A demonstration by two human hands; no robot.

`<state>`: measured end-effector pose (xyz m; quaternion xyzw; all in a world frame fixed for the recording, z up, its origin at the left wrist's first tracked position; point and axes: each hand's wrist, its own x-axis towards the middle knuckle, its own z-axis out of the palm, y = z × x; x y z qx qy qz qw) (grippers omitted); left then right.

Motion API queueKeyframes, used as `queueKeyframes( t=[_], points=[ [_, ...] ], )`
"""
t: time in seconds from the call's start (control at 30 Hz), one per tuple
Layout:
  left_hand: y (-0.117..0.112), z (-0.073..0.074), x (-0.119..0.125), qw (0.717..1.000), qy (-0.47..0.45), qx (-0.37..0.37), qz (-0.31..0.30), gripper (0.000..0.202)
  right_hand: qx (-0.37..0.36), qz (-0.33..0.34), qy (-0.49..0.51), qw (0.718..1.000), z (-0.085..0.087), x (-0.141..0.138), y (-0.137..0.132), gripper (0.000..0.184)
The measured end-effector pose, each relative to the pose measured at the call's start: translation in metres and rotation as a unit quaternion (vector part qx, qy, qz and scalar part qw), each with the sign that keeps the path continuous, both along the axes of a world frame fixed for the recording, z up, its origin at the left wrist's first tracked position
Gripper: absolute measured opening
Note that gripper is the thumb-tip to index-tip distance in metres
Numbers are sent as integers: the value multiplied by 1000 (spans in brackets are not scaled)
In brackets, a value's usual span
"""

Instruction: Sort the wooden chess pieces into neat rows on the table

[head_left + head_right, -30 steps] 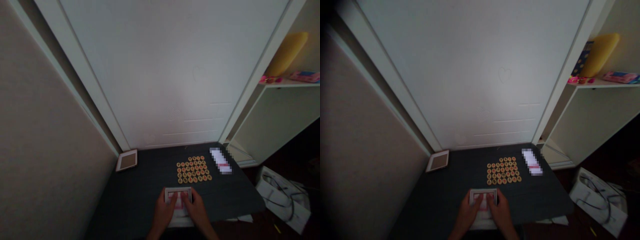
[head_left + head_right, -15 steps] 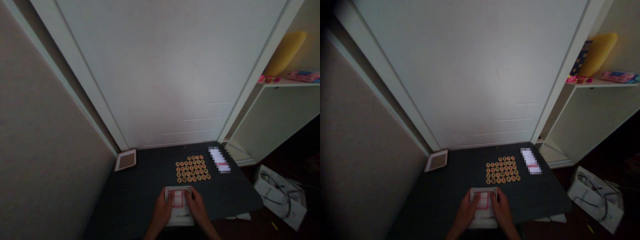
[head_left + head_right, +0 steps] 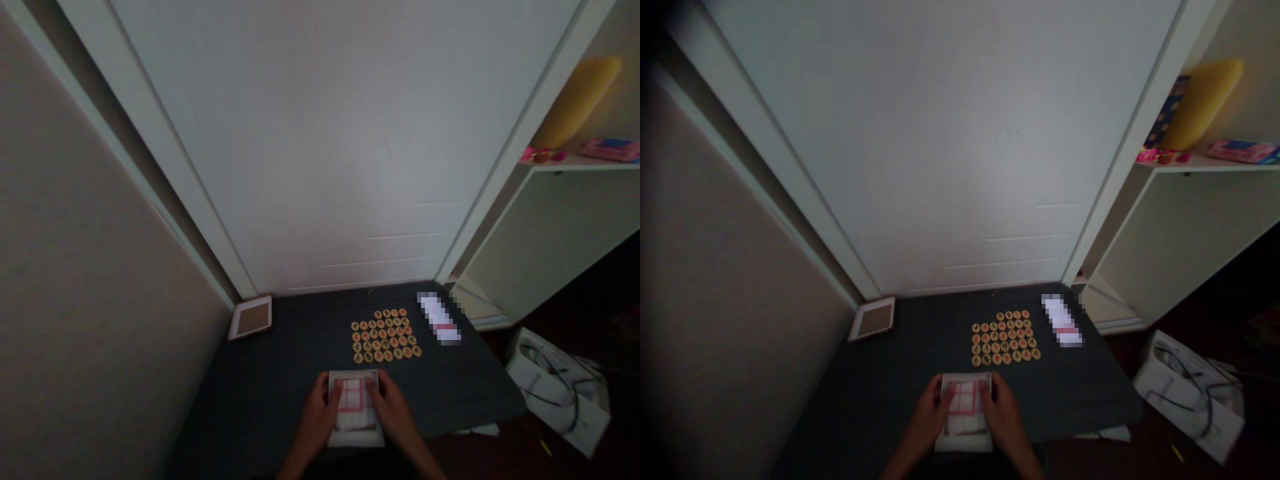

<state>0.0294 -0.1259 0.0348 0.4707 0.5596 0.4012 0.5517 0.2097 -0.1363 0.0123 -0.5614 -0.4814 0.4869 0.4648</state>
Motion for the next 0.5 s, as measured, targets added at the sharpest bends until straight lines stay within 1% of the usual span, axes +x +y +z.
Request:
queueKeyframes(
  t=[0.07,0.13,0.23,0.3,0.4,0.5],
  points=[
    [0,-3,-8,1000,13,11,-8,53,1,-9,-26,1000,-3,3,0,44],
    [-1,-7,-16,997,77,29,-8,50,7,-23,-54,998,-6,7,-1,47],
    [-6,-8,-27,974,210,84,3,48,40,-66,-112,991,-8,13,-4,50],
    [-10,-6,-31,957,268,109,7,48,67,-84,-153,982,-7,16,-8,47],
    [-16,1,-34,948,299,107,-14,49,99,-64,-203,972,-1,16,-16,37],
    [-19,4,-32,945,306,102,-53,50,122,-11,-232,965,4,11,-24,30]
  ],
)
